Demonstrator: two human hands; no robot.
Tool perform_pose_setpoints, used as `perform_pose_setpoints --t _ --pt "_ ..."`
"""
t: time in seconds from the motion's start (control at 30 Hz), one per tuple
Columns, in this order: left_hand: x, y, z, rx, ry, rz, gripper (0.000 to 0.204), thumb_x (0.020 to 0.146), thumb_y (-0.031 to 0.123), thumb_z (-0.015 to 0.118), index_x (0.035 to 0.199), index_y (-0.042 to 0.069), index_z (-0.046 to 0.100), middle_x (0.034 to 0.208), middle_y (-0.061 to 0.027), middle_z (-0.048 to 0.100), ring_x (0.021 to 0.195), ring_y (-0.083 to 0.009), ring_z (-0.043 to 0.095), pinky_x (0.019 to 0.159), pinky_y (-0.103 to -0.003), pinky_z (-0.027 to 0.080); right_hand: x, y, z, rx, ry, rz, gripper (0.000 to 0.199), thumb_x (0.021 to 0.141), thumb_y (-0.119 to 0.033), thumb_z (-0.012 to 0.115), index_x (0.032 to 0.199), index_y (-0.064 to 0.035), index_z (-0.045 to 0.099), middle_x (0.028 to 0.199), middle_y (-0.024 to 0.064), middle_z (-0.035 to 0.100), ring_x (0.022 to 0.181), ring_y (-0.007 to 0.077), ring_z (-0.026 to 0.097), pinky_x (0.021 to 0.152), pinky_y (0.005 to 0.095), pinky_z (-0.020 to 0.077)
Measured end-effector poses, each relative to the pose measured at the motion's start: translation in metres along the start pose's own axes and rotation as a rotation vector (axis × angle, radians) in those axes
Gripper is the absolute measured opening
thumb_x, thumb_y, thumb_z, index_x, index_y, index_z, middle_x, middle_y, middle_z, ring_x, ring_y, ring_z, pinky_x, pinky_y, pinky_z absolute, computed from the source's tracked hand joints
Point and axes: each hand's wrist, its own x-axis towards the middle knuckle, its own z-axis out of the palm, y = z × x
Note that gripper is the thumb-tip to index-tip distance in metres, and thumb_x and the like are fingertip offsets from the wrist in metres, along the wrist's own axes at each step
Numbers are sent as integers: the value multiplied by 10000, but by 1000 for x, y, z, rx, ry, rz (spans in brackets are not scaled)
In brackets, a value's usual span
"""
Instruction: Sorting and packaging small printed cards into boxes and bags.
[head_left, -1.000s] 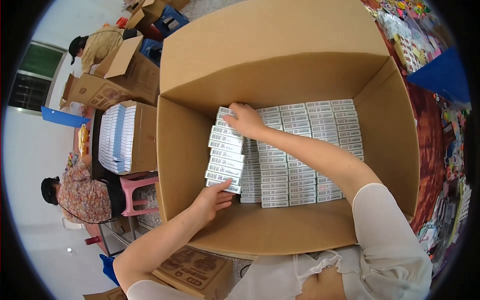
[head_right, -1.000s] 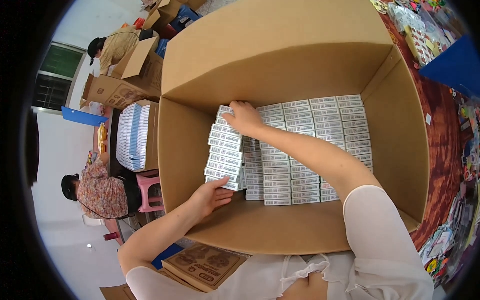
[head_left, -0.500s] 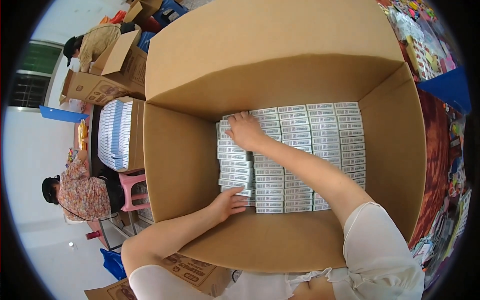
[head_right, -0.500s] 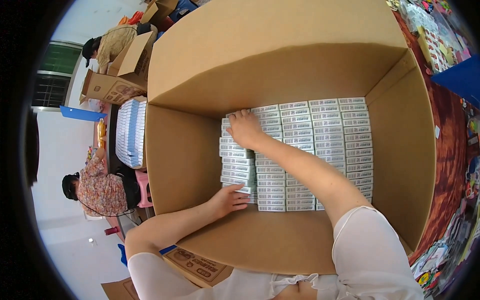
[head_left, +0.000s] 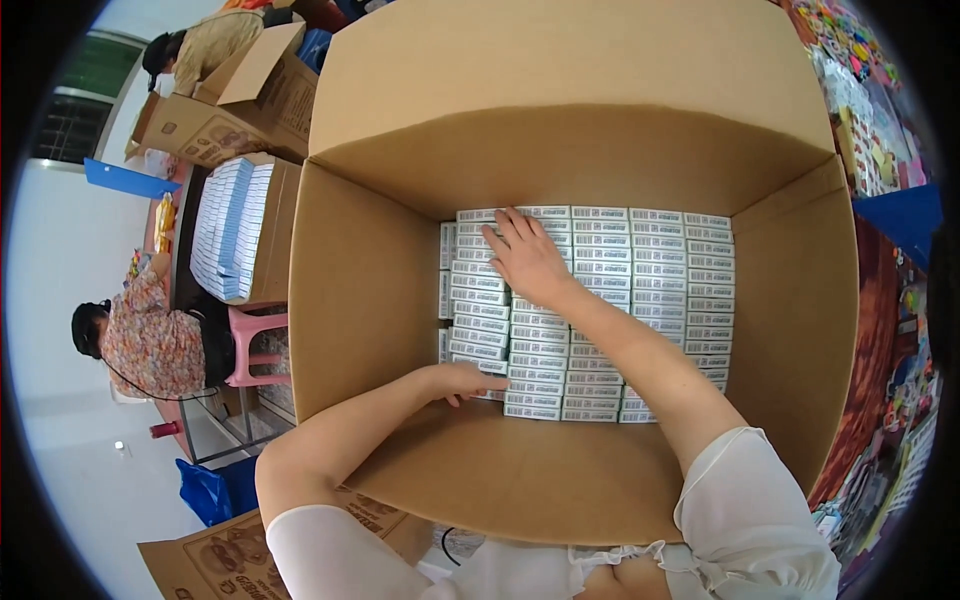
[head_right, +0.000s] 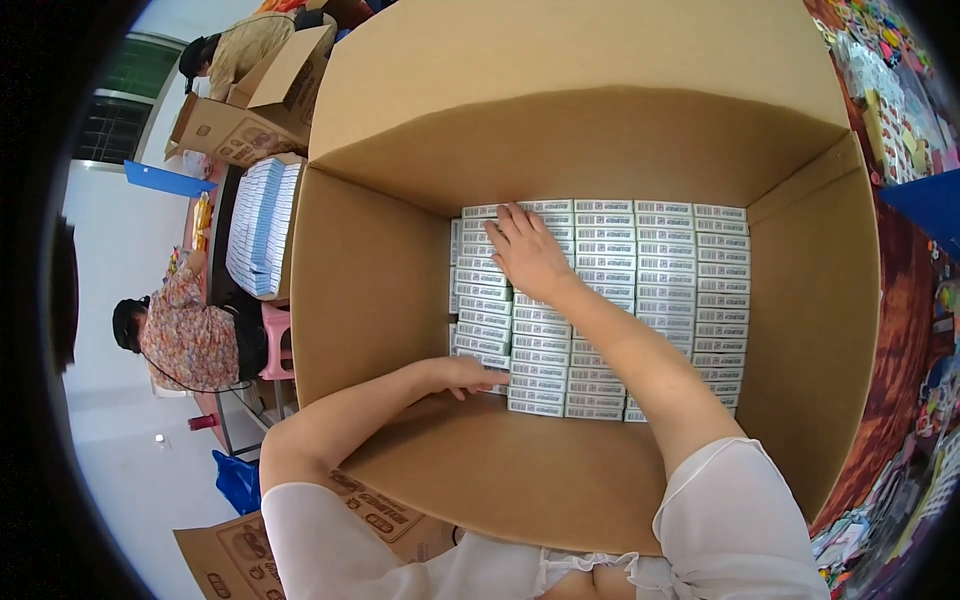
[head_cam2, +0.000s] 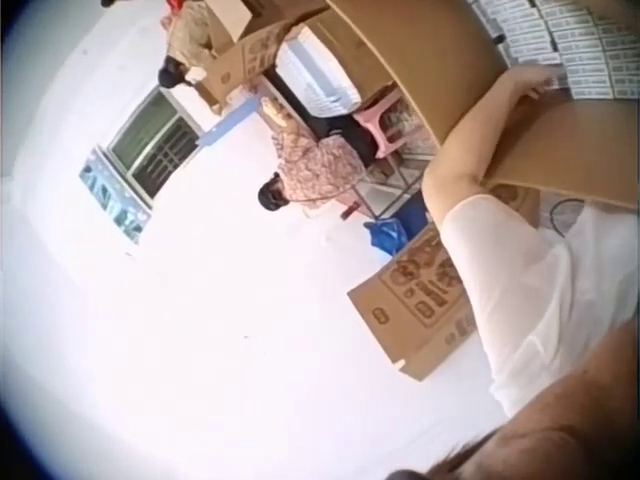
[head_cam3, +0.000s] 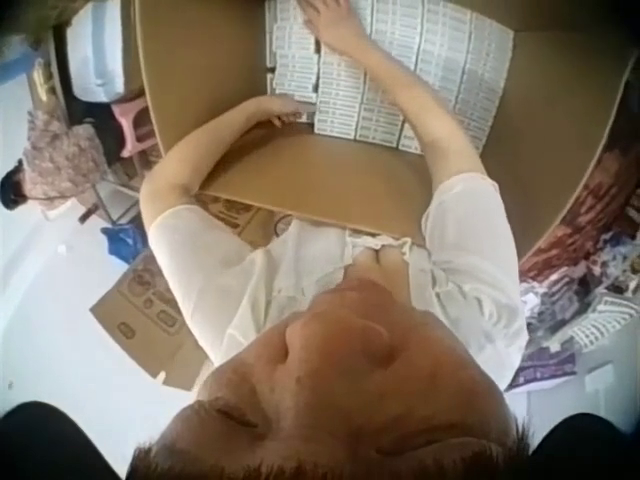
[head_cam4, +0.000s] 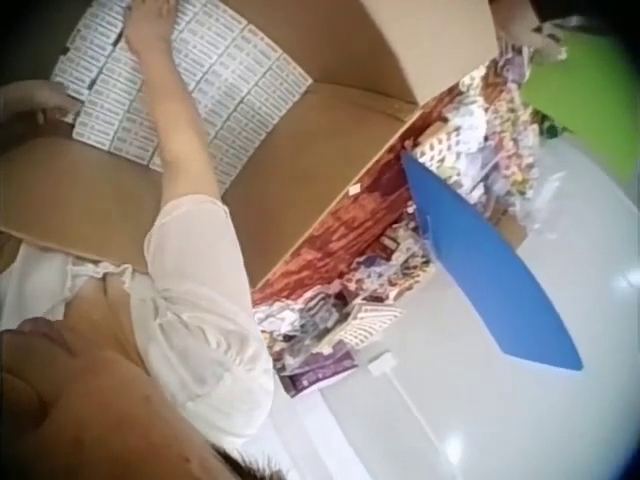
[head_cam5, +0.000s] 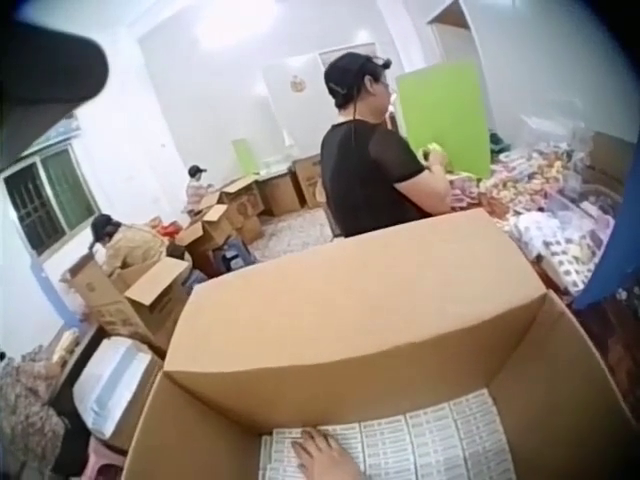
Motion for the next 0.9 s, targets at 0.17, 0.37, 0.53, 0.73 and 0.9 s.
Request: perform_pose_setpoints --t 0.17,0.37,0.53,0.73,0.9 --pt "5 -3 17 162 321 208 1007 781 681 653 1382 -97 437 1430 -290 449 1334 -389 440 1096 -392 373 4 -1 -7 -28 -27 5 503 899 -229 616 1353 -44 505 1417 198 435 1351 347 363 1103 467 309" --pt "46 -37 21 14 362 311 733 934 519 542 1374 -63 470 1390 -284 497 1284 -385 494 1070 -419 385 14 -35 -38 124 -251 -12 439 798 -143 696 1212 -39 595 1274 174 527 1227 343 457 1054 483 347" --pt "-8 14 16 413 272 203 663 928 469 564 1389 2 478 1409 -239 500 1293 -385 481 1080 -421 385 -8 -84 -17 67 -85 -508 290 808 -191 640 1053 -39 671 1188 149 598 1247 306 480 1020 452 379" --pt "-29 38 16 753 167 208 525 836 216 570 1303 -20 548 1233 -242 627 1149 -366 605 962 -443 471 12 -67 -5 -191 -272 -528 423 865 -424 635 1115 -86 682 1247 84 594 1329 266 415 1035 432 357" --pt "-1 28 18 832 169 223 522 794 131 531 1288 -38 550 1196 -249 642 1098 -372 632 913 -444 495 33 -91 -24 -302 -768 -480 488 885 -463 616 1200 -92 649 1291 82 571 1345 261 393 1015 407 350"
